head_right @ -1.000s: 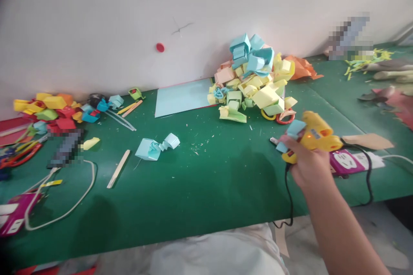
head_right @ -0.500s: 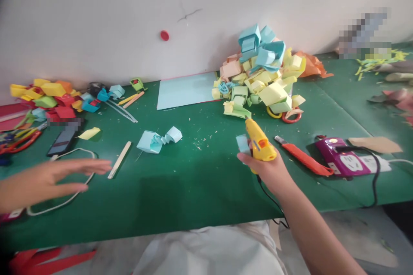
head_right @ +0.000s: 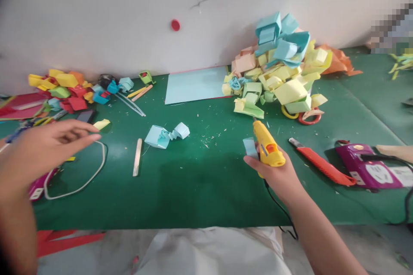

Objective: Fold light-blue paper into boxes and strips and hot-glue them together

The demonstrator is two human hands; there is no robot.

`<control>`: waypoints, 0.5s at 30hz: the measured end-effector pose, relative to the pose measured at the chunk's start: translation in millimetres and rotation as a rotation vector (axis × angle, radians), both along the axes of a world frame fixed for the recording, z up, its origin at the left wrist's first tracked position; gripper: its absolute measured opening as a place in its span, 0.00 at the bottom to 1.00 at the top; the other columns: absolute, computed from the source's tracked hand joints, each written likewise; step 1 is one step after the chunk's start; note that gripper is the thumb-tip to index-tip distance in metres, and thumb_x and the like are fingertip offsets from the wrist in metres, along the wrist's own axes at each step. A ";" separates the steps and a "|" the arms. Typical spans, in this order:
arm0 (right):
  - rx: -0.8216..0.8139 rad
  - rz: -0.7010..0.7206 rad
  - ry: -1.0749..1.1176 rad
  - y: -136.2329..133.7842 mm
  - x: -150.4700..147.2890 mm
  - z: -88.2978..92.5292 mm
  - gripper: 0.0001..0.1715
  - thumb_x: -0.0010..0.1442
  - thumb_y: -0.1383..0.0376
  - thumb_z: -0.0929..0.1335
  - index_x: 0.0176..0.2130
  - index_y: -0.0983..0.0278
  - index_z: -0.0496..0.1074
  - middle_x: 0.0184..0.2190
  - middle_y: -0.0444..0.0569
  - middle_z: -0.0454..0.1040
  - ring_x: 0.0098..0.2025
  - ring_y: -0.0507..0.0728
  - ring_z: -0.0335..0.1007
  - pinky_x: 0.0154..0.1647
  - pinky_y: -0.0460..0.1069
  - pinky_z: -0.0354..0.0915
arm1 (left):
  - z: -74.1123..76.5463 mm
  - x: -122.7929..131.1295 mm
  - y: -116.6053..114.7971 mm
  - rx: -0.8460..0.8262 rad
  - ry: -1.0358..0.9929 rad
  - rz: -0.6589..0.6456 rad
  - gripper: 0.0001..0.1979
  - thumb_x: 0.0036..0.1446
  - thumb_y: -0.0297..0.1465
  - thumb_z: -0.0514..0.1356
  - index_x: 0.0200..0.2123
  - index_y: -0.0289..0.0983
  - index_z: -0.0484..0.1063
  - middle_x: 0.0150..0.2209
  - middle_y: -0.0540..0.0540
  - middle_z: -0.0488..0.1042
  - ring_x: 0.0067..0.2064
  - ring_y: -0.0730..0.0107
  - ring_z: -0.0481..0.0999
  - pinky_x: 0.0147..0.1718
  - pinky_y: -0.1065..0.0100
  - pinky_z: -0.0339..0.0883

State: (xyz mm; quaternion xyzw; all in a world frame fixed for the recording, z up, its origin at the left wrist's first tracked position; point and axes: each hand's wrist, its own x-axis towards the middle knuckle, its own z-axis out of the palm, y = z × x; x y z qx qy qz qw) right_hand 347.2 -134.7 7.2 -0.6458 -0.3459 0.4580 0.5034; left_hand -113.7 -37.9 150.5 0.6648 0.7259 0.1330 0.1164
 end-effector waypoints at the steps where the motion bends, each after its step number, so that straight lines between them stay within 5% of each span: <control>1: -0.017 0.020 -0.007 0.4 -2.5 -1.3 0.26 0.44 0.54 0.82 0.35 0.58 0.70 0.28 0.39 0.67 0.28 0.53 0.62 0.28 0.49 0.61 | -3.3 12.4 -2.6 -0.062 -0.029 -0.064 0.16 0.52 0.46 0.69 0.39 0.42 0.78 0.32 0.54 0.76 0.33 0.68 0.72 0.35 0.71 0.62; 8: -0.016 0.148 -0.080 1.6 -13.6 -8.5 0.25 0.48 0.53 0.81 0.37 0.60 0.71 0.32 0.42 0.70 0.31 0.53 0.66 0.30 0.48 0.64 | -25.5 85.6 -25.8 -0.049 -0.314 -0.306 0.16 0.56 0.41 0.66 0.28 0.40 0.63 0.28 0.53 0.70 0.28 0.72 0.67 0.28 0.70 0.61; 15: -0.035 0.205 -0.088 -1.7 -16.5 -12.4 0.25 0.50 0.53 0.80 0.42 0.60 0.72 0.37 0.44 0.73 0.33 0.54 0.69 0.30 0.48 0.64 | -28.2 120.0 -32.2 -0.008 -0.492 -0.592 0.20 0.58 0.33 0.66 0.24 0.41 0.55 0.25 0.52 0.66 0.27 0.71 0.64 0.27 0.69 0.60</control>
